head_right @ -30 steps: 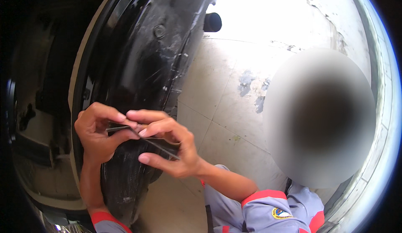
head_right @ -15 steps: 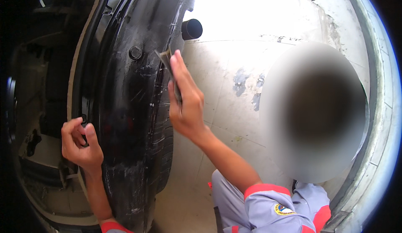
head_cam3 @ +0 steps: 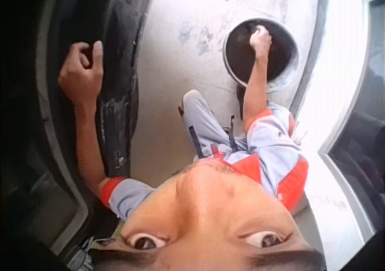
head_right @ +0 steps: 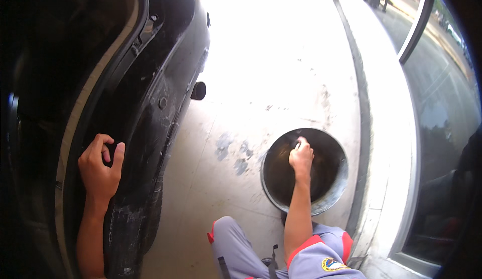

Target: The person sands the surface of a black car bumper with a piece of sandpaper, repeatedly dipping the sandpaper into a bucket of water.

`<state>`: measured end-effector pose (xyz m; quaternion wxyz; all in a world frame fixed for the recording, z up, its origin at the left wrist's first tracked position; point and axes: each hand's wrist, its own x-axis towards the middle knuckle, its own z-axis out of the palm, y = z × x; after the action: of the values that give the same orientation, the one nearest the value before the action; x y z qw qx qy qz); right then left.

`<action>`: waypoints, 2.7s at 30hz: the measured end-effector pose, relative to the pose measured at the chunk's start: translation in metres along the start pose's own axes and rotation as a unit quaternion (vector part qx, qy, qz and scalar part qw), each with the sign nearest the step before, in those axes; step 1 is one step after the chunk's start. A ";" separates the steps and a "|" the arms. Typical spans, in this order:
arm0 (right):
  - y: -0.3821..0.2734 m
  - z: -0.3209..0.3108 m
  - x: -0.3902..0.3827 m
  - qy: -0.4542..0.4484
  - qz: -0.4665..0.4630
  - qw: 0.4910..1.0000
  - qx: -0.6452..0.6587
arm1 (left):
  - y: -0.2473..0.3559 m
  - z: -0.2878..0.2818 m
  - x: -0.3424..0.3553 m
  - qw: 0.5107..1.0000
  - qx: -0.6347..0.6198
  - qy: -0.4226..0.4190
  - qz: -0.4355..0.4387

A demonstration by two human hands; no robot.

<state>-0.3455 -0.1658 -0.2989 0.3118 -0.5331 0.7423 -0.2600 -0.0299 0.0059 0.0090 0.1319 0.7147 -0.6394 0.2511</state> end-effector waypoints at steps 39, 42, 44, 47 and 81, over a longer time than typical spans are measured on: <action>-0.269 -0.019 -0.059 -0.167 -0.570 0.785 0.176 | -0.009 0.003 -0.004 0.998 -0.037 -0.044 -0.034; -0.264 -0.027 -0.066 -0.105 -0.533 0.821 0.175 | -0.002 0.003 -0.002 0.996 -0.050 -0.057 -0.056; -0.249 -0.028 -0.051 -0.163 -0.407 0.873 0.213 | -0.004 0.002 0.001 0.997 -0.045 -0.046 -0.039; -0.212 0.013 -0.021 -0.099 -0.324 0.841 0.422 | -0.002 0.010 -0.001 0.997 -0.045 -0.042 -0.037; -0.226 0.134 -0.118 -0.083 -0.417 0.761 0.491 | -0.008 0.005 -0.016 0.989 -0.040 -0.070 -0.126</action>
<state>-0.0760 -0.1276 -0.2048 0.4521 -0.5834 0.1892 -0.6477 -0.0217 0.0184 -0.0028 0.1454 0.7998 -0.5611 0.1560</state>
